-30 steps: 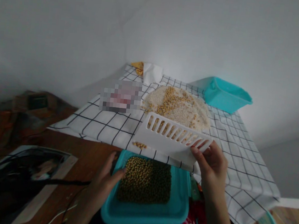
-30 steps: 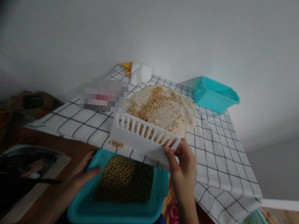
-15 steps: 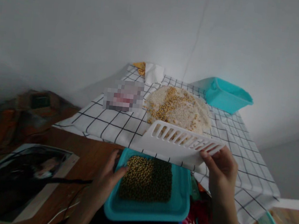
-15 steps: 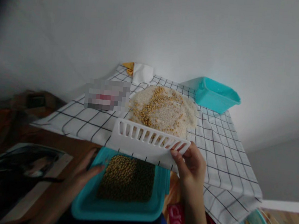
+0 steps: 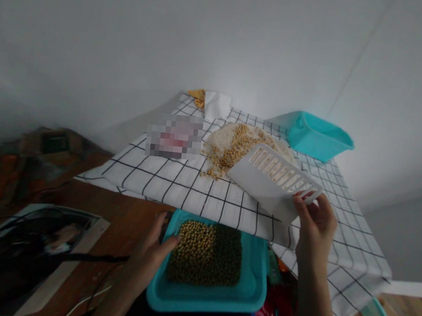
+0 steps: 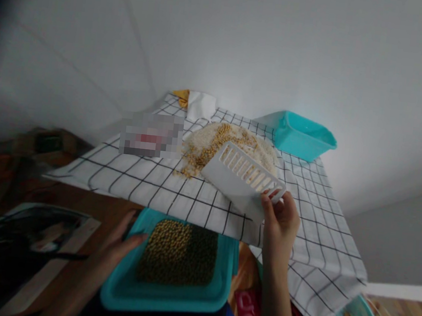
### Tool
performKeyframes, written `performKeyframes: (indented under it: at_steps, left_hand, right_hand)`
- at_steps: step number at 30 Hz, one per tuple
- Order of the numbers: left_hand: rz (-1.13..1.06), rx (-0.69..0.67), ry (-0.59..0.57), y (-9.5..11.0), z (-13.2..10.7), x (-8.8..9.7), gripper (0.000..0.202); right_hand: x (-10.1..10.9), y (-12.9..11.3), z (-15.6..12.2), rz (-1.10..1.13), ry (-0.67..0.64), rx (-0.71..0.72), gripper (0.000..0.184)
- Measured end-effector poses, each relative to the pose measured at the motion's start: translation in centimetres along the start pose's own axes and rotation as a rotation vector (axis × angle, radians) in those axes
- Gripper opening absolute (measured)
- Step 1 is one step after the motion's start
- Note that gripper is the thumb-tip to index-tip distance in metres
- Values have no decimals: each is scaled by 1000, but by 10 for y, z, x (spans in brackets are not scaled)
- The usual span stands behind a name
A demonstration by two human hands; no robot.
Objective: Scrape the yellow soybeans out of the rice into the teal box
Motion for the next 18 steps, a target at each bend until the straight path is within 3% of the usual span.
performKeyframes:
  at_steps: [4, 13, 18]
  left_hand:
    - [-37, 13, 12, -2, -1, -2, 66]
    - [-14, 40, -39, -15, 5, -1, 74]
    - [23, 24, -30, -11, 5, 0, 70]
  right_hand:
    - [0, -5, 4, 59, 27, 22, 12]
    - [-33, -10, -28, 69, -261, -210, 19]
    - [-24, -4, -14, -10, -146, -126, 13]
Point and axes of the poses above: each hand's wrist, its own z-axis towards the middle knuckle, its own x-axis out of the back of the hand, y = z × x, the point moved 2 cm from there along z, towards the middle knuckle, and after that the axes turned 9 degrees about z, right-handed, at the moved point
